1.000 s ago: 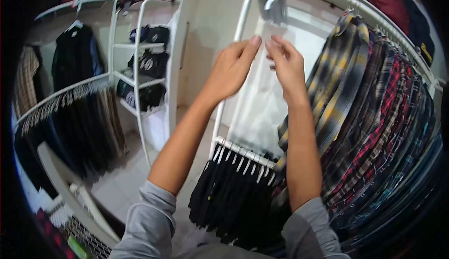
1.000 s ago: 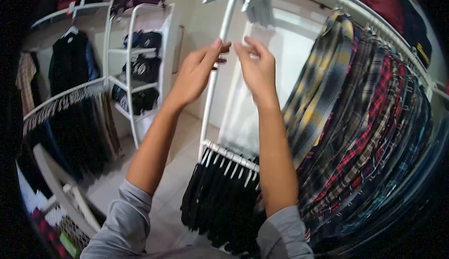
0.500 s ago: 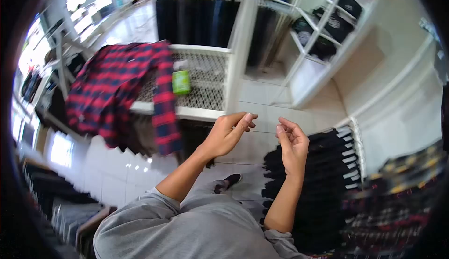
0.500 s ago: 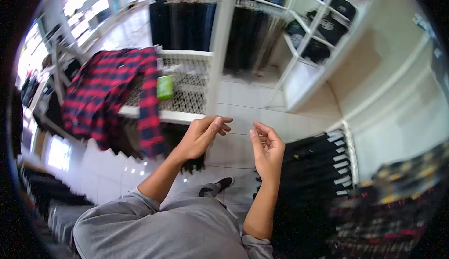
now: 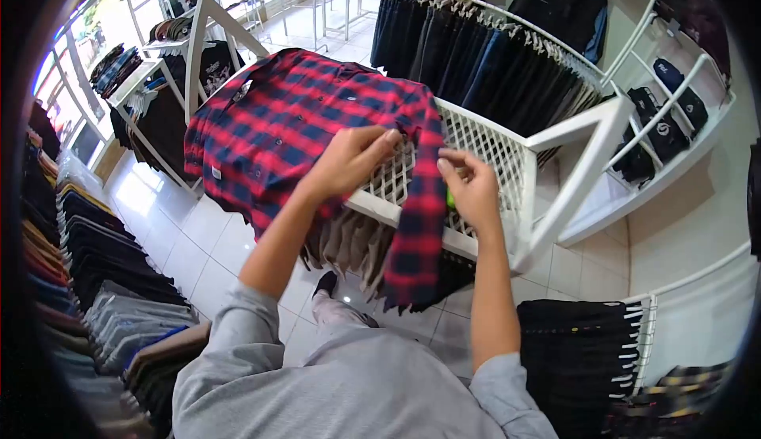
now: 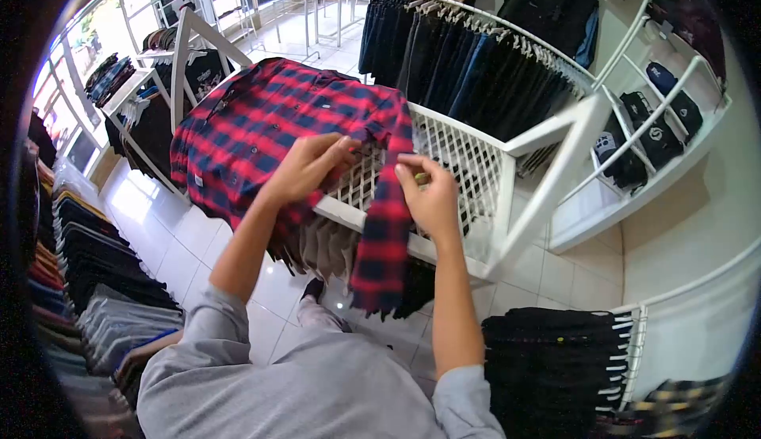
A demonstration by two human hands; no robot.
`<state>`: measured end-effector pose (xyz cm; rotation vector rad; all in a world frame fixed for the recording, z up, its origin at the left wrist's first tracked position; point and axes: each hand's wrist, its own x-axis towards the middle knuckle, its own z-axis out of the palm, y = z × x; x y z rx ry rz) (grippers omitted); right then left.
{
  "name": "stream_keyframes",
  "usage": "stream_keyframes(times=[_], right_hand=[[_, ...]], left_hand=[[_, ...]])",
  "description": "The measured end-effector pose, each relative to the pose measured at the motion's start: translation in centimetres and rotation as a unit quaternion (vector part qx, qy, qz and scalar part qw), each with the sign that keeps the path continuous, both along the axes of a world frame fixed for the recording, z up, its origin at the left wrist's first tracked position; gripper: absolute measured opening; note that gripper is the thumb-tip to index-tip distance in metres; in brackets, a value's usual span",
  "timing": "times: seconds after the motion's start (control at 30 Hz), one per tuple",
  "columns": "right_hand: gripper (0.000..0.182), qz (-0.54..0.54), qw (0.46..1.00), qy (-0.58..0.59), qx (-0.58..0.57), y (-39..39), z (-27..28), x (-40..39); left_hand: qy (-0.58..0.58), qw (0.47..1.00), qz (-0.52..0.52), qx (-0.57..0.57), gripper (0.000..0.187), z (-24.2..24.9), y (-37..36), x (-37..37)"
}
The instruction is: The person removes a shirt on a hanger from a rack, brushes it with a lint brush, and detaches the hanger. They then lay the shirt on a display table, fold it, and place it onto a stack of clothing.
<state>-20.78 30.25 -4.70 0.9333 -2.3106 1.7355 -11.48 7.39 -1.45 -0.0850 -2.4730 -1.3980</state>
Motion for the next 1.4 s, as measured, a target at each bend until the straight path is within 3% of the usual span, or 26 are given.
stream_keyframes(times=[0.2,0.3,0.37,0.53,0.6,0.63,0.7,0.8,0.83,0.93,1.0,1.1,1.13,1.2,1.27,1.4], right_hand=[[0.023,-0.097,0.989,0.058,0.096,-13.4,0.2,-12.8],[0.026,-0.131,0.975,0.059,0.172,-17.9,-1.5,-19.3],[0.032,-0.242,0.899,0.090,0.354,-20.2,-2.4,-22.3],[0.044,-0.301,0.828,0.001,0.474,-20.9,-6.1,-25.8],[0.048,-0.265,0.844,-0.108,0.453,-20.3,-5.9,-26.2],[0.050,-0.275,0.846,-0.119,0.441,-20.5,-5.2,-25.7],[0.051,-0.262,0.854,-0.110,0.435,-20.1,-4.9,-25.6],[0.041,-0.257,0.872,-0.080,0.408,-20.3,-3.8,-25.0],[0.037,-0.259,0.885,-0.055,0.383,-20.4,-3.5,-24.9],[0.031,-0.271,0.905,0.008,0.327,-20.7,-2.5,-24.1],[0.029,-0.278,0.914,0.048,0.291,-21.0,-1.4,-23.2],[0.030,-0.316,0.906,0.109,0.258,-21.7,2.0,-20.5],[0.030,-0.314,0.908,0.114,0.252,-21.8,3.0,-19.7],[0.032,-0.335,0.897,0.176,0.230,-21.6,5.0,-17.9],[0.033,-0.345,0.886,0.206,0.232,-21.4,7.7,-15.3],[0.038,-0.348,0.865,0.291,0.216,-20.5,11.6,-9.9]], left_hand=[[-0.020,0.982,-0.025,-0.186,0.040,-1.1,-18.8,-13.4],[0.009,0.970,0.039,-0.242,0.040,-3.0,-26.5,-18.5],[0.029,0.960,0.053,-0.274,0.037,-4.7,-31.4,-22.1],[0.086,0.909,0.115,-0.391,0.037,-8.7,-40.2,-29.0],[0.033,0.908,0.112,-0.402,0.048,-9.0,-42.1,-30.7],[-0.050,0.898,0.121,-0.420,0.054,-9.0,-42.5,-31.4],[-0.240,0.874,0.112,-0.408,0.077,-8.6,-42.9,-32.8],[-0.301,0.893,0.025,-0.334,0.079,-8.7,-43.8,-34.6],[-0.287,0.914,-0.036,-0.283,0.071,-8.2,-44.3,-34.6],[-0.236,0.935,-0.092,-0.249,0.059,-6.0,-44.5,-34.0],[-0.182,0.955,-0.074,-0.223,0.050,-4.2,-44.3,-32.2],[0.001,0.971,-0.051,-0.235,0.036,0.1,-42.9,-28.1],[0.005,0.970,-0.045,-0.240,0.036,1.5,-42.4,-26.4],[0.127,0.952,0.018,-0.278,0.034,4.4,-41.0,-22.5],[0.107,0.957,0.057,-0.265,0.043,8.2,-39.3,-17.4],[0.196,0.917,0.133,-0.322,0.052,13.6,-36.9,-6.0]])
